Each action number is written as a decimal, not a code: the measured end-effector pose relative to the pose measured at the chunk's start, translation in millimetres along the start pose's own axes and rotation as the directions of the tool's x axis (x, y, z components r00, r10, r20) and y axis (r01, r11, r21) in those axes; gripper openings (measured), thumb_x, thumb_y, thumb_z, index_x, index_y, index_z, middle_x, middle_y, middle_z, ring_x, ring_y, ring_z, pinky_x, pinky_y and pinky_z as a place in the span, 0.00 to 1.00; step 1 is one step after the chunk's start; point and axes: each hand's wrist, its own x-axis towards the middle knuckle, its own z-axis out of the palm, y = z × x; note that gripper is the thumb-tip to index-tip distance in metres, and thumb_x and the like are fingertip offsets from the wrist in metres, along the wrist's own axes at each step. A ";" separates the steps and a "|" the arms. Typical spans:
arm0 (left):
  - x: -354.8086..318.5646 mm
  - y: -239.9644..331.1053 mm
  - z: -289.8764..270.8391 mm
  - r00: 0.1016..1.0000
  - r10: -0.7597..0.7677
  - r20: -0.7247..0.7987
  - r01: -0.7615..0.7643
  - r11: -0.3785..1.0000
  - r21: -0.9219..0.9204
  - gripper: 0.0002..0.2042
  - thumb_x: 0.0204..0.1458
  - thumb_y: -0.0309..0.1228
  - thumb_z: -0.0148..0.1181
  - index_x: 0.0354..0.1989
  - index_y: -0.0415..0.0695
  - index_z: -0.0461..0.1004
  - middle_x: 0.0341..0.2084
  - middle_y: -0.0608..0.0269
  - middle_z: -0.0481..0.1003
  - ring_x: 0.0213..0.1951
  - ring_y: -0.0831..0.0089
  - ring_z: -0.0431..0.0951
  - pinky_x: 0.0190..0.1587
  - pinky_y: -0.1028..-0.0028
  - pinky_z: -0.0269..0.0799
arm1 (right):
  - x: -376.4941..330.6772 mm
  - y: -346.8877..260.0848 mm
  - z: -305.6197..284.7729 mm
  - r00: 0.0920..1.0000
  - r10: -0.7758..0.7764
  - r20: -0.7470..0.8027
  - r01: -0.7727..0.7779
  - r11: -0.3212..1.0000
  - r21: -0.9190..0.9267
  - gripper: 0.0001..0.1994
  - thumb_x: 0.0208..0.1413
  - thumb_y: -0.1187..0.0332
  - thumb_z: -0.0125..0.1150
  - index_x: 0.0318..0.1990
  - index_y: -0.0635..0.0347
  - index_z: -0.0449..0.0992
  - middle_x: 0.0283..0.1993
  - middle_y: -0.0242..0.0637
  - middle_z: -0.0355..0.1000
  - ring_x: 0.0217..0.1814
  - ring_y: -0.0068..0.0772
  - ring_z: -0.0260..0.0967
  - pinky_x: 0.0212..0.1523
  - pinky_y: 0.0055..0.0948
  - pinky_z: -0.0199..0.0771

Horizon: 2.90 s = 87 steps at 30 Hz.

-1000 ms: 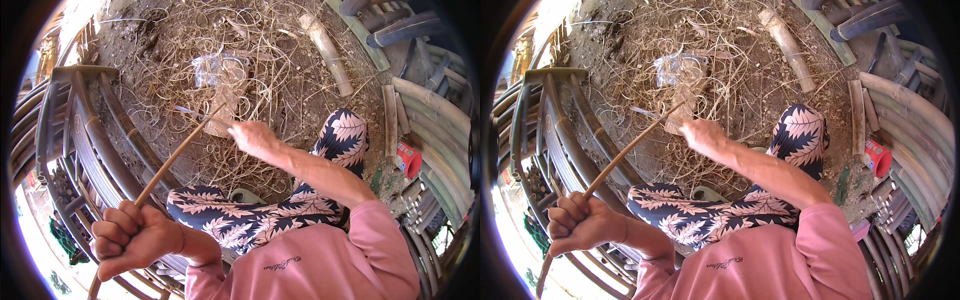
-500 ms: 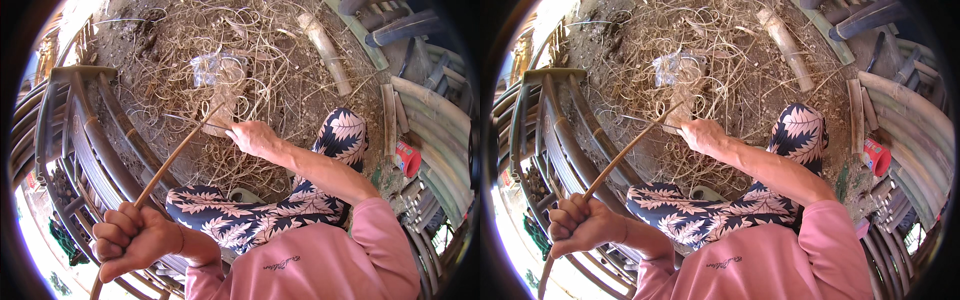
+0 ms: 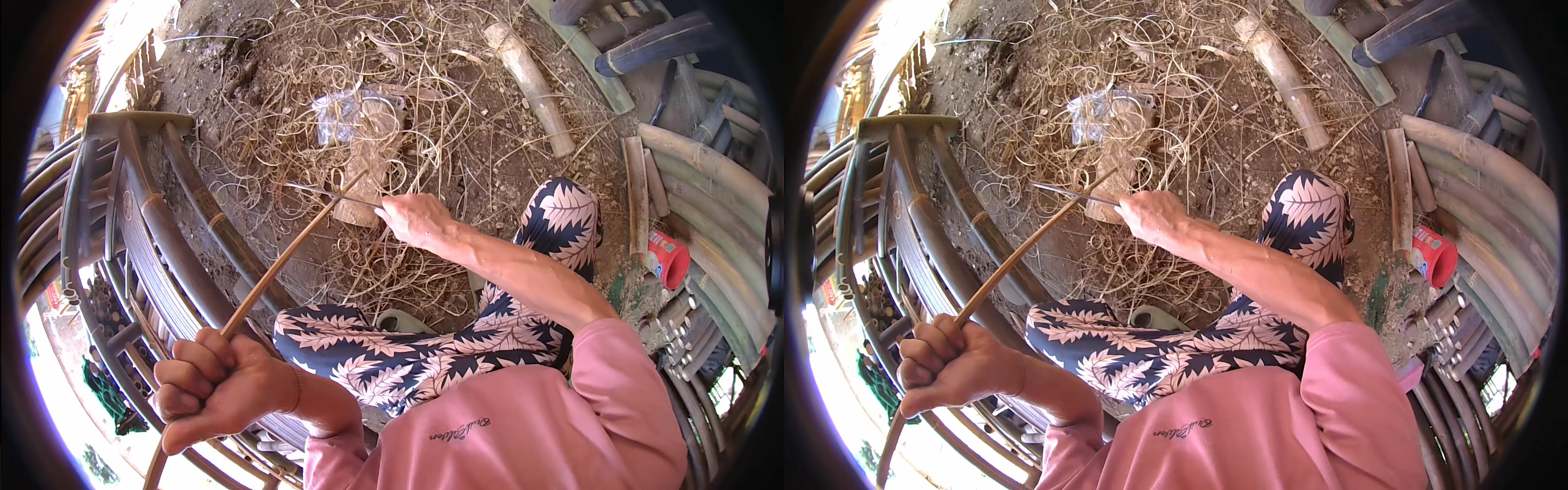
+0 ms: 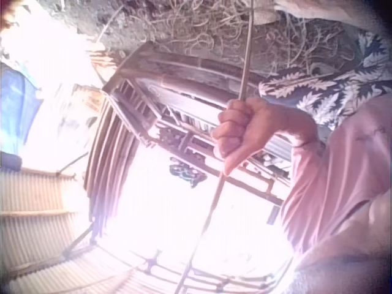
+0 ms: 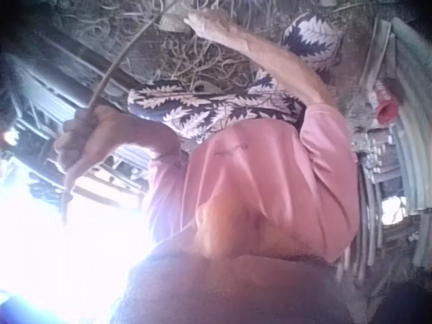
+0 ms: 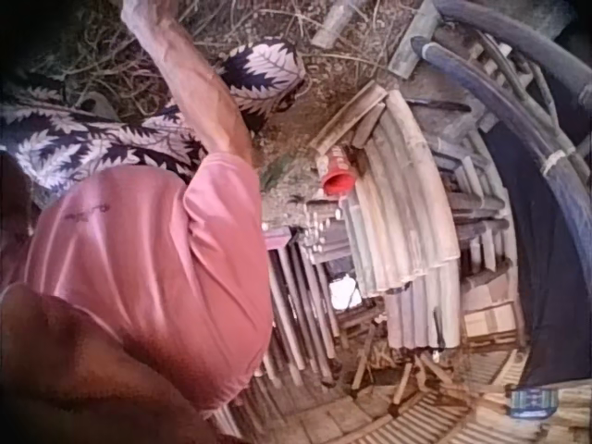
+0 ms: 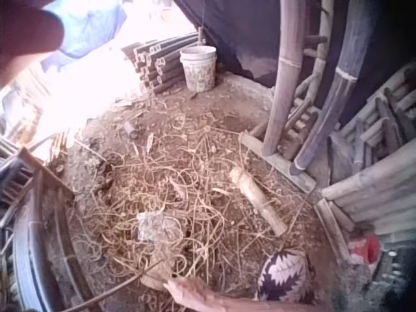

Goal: The person uses a knife to shave and smooth thin bamboo strips, then places them into a bamboo frame. They also use the knife to scrape and refine the surface of the frame itself.

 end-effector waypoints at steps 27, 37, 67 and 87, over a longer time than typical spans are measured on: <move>8.5 7.7 -14.9 0.973 0.021 -0.228 0.014 0.988 0.151 0.27 0.61 0.61 0.38 0.21 0.53 0.47 0.16 0.75 0.46 0.17 0.83 0.42 0.17 0.81 0.36 | -2.9 -27.7 30.9 0.940 0.232 -0.251 -0.052 0.824 0.564 0.20 0.66 0.54 0.50 0.50 0.62 0.75 0.24 0.34 0.72 0.14 0.19 0.65 0.09 0.21 0.66; 83.0 115.2 -100.6 0.959 -0.269 0.089 0.281 0.869 -0.407 0.21 0.67 0.50 0.38 0.23 0.50 0.55 0.18 0.72 0.52 0.16 0.83 0.47 0.14 0.79 0.45 | -31.4 -53.2 -72.1 0.987 0.163 0.008 -0.139 0.814 0.564 0.20 0.65 0.53 0.51 0.42 0.63 0.79 0.27 0.37 0.74 0.24 0.36 0.72 0.25 0.36 0.71; -104.9 72.8 -131.0 0.554 -0.832 -0.010 0.832 0.553 0.045 0.12 0.66 0.35 0.47 0.45 0.39 0.74 0.22 0.70 0.72 0.18 0.85 0.68 0.20 0.84 0.65 | -45.4 -241.5 -49.6 0.929 -0.094 0.357 -0.280 0.451 0.848 0.12 0.63 0.67 0.55 0.45 0.69 0.72 0.31 0.38 0.75 0.23 0.26 0.74 0.22 0.21 0.77; -113.9 177.3 -134.8 0.457 -0.834 -0.310 0.795 0.539 -0.279 0.14 0.66 0.34 0.46 0.52 0.38 0.69 0.14 0.72 0.61 0.12 0.86 0.57 0.13 0.84 0.53 | -35.2 -253.1 -35.5 0.673 -0.693 0.258 0.669 0.719 0.187 0.29 0.58 0.39 0.53 0.39 0.61 0.74 0.29 0.47 0.72 0.29 0.48 0.75 0.27 0.41 0.75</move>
